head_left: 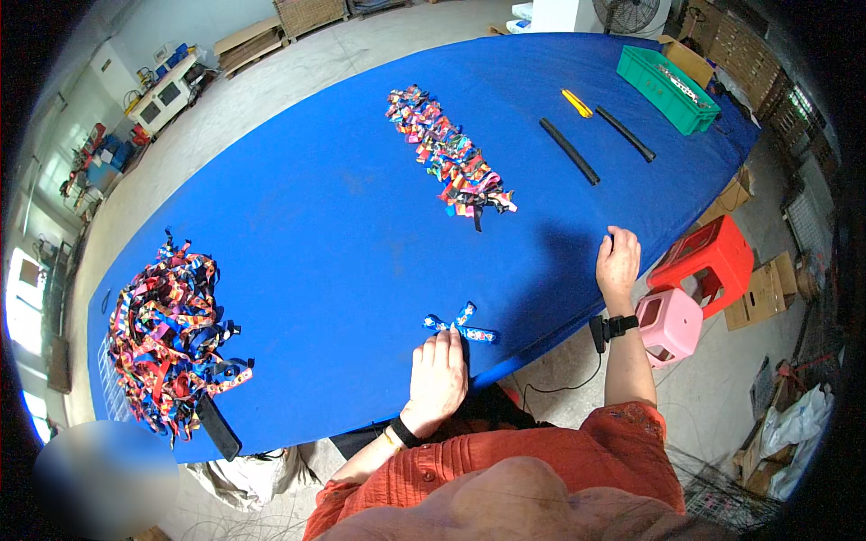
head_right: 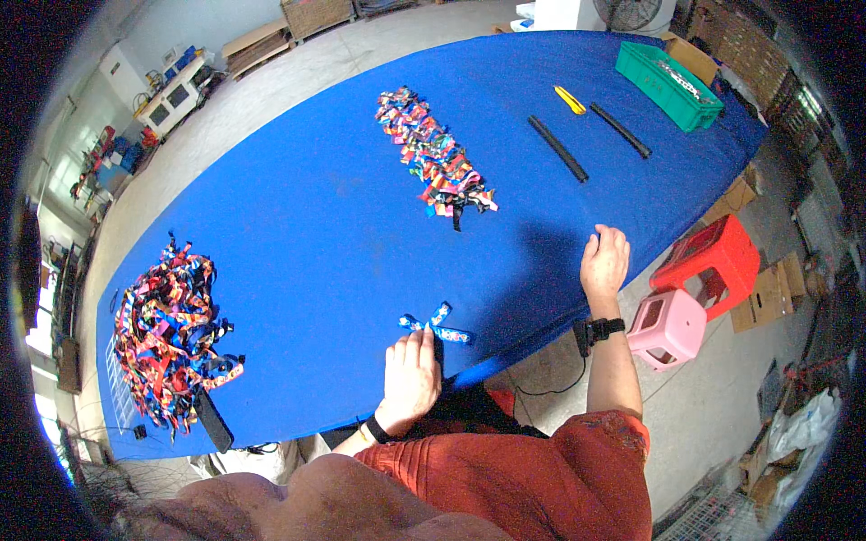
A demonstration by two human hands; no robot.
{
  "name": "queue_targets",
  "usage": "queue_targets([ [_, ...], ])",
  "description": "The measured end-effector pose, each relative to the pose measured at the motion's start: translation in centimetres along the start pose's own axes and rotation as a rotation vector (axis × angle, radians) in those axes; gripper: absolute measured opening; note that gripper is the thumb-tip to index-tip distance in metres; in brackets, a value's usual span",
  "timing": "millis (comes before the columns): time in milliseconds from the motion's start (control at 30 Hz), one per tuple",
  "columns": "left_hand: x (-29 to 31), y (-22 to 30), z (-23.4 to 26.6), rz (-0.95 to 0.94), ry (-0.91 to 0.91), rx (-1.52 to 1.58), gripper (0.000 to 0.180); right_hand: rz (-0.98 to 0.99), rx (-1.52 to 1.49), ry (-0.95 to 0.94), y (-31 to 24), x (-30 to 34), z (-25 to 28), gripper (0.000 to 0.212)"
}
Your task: Folding and assembling patterned fabric straps into specific shapes at a workbench.
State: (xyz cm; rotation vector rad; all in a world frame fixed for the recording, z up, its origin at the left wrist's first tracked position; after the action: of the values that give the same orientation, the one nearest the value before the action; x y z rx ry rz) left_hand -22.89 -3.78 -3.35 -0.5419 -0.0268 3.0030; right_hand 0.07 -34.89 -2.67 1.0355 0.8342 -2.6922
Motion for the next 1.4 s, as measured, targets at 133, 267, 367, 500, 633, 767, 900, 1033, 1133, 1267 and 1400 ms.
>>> queue_targets([
  [133, -0.04, -0.02, 0.11, 0.002, -0.007, -0.004, 0.057, -0.004, -0.003, 0.002, -0.05, 0.05, -0.03, 0.024],
  [267, -0.09, 0.11, 0.21, -0.003, -0.007, -0.012, 0.056, 0.003, -0.001, 0.010, 0.17, 0.07, 0.04, 0.024],
  [367, -0.18, 0.16, 0.20, -0.005, -0.006, -0.005, 0.056, -0.016, -0.005, 0.019, 0.48, 0.15, 0.00, 0.024],
  [500, 0.05, 0.01, 0.07, -0.002, 0.018, 0.023, 0.055, -0.052, -0.002, 0.004, 0.52, 0.27, -0.33, 0.023],
  [633, -0.07, 0.04, 0.15, -0.006, 0.017, 0.023, 0.056, -0.047, -0.014, 0.029, 0.54, 0.19, -0.18, 0.022],
  [767, -0.12, -0.05, 0.19, 0.006, 0.001, 0.015, 0.056, 0.000, -0.032, 0.039, 0.06, 0.06, -0.17, 0.021],
  [900, -0.20, 0.06, 0.25, 0.001, 0.006, -0.005, 0.056, -0.018, -0.025, 0.048, 0.33, 0.19, -0.21, 0.021],
  [1033, -0.25, 0.04, 0.47, 0.002, 0.007, 0.000, 0.056, -0.025, -0.019, 0.051, -0.02, 0.16, -0.02, 0.021],
  [1133, -0.22, -0.01, 0.49, 0.006, 0.000, 0.005, 0.057, -0.005, -0.023, 0.052, 0.09, 0.11, -0.08, 0.020],
  [1267, -0.16, 0.01, 0.30, 0.013, 0.004, -0.008, 0.057, 0.001, -0.031, 0.052, 0.01, 0.08, 0.01, 0.021],
  [1400, -0.17, -0.01, 0.47, 0.013, -0.007, 0.010, 0.056, -0.010, -0.022, 0.044, 0.13, 0.19, 0.00, 0.021],
])
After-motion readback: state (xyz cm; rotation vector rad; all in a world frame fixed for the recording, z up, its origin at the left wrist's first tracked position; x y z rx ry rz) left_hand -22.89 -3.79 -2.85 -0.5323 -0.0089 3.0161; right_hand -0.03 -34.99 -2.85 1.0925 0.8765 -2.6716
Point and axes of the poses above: each hand's wrist, its own x-axis away from the middle knuckle, its own z-axis out of the back of the hand, y = z × x, the point moved 5 cm from there along -x, towards the middle knuckle, and after that the axes turned 14 degrees about -x, right-handed, at the moved point
